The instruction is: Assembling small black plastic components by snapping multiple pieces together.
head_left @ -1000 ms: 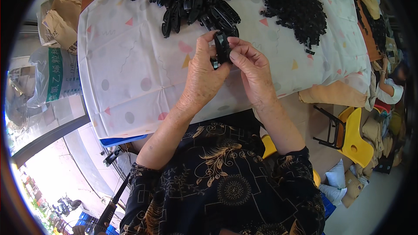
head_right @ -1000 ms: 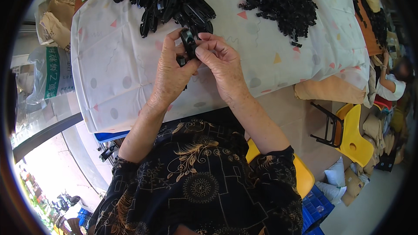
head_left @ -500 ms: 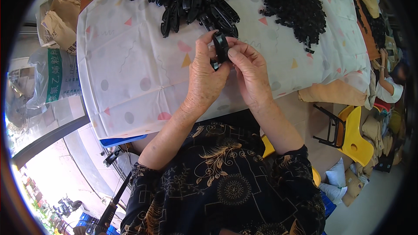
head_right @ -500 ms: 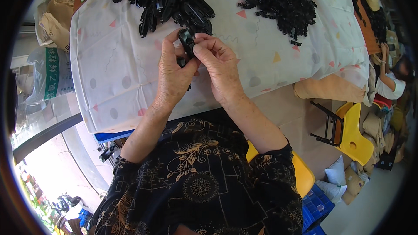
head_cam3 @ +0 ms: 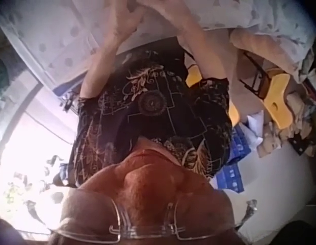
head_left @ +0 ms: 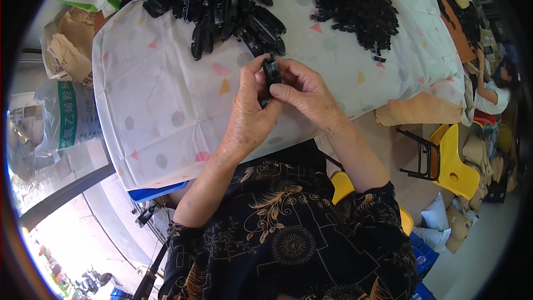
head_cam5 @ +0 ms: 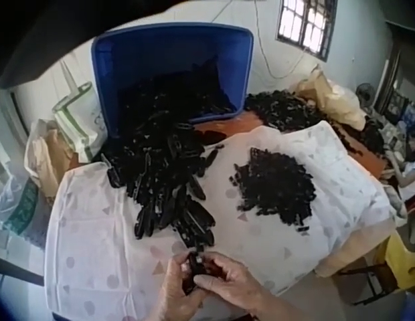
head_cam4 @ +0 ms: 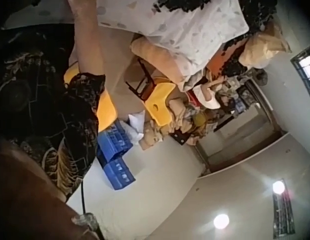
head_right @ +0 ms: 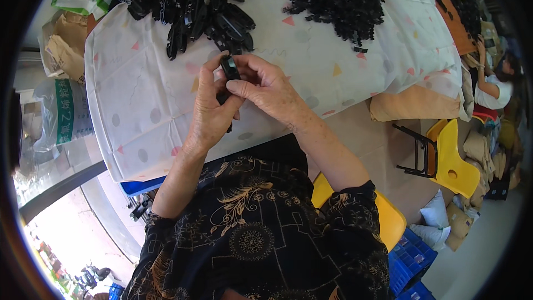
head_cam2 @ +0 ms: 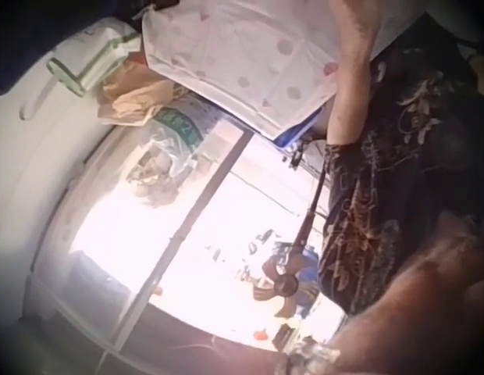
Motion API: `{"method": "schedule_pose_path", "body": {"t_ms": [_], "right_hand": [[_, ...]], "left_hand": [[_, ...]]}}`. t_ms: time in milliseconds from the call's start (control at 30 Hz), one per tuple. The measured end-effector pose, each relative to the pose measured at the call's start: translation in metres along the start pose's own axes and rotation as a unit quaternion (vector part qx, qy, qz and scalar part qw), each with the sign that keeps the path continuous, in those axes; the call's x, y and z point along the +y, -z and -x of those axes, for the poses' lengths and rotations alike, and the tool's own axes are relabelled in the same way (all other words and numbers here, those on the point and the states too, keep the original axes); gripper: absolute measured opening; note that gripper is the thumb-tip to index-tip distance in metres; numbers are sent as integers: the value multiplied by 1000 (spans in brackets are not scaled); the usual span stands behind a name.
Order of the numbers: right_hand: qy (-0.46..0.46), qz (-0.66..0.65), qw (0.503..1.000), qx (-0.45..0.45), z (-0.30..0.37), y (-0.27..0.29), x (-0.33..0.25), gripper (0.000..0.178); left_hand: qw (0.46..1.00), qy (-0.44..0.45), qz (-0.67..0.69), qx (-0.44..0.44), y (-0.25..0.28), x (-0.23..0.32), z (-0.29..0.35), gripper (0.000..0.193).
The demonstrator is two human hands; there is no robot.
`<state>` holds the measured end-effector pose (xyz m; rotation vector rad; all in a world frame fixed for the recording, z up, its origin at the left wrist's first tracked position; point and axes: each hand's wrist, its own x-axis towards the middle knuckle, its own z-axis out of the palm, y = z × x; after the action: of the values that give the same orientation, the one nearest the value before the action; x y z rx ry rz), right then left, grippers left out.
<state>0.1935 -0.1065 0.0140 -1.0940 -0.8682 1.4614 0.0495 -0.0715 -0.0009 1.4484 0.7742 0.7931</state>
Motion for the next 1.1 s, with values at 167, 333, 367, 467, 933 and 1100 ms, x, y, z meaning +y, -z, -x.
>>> {"method": "schedule_pose_path", "body": {"t_ms": [167, 333, 367, 467, 933, 1100], "right_hand": [[53, -52, 997, -18, 2, 1, 6, 28], [53, -62, 997, -4, 7, -1, 9, 21], [54, -63, 997, -4, 8, -2, 11, 21], [48, -98, 994, -20, 9, -1, 22, 21], [299, 686, 624, 222, -29, 120, -29, 22], [253, 781, 551, 148, -46, 148, -38, 19]], "left_hand": [[999, 32, 24, -15, -2, 18, 1, 60], [999, 36, -8, -39, 2, 17, 3, 60], [998, 31, -18, -51, 4, 17, 4, 60], [993, 56, -53, -88, 15, 16, 7, 58], [823, 76, -558, 69, 168, 29, 25, 35], [795, -134, -588, 67, 129, 34, -11, 26]]}}
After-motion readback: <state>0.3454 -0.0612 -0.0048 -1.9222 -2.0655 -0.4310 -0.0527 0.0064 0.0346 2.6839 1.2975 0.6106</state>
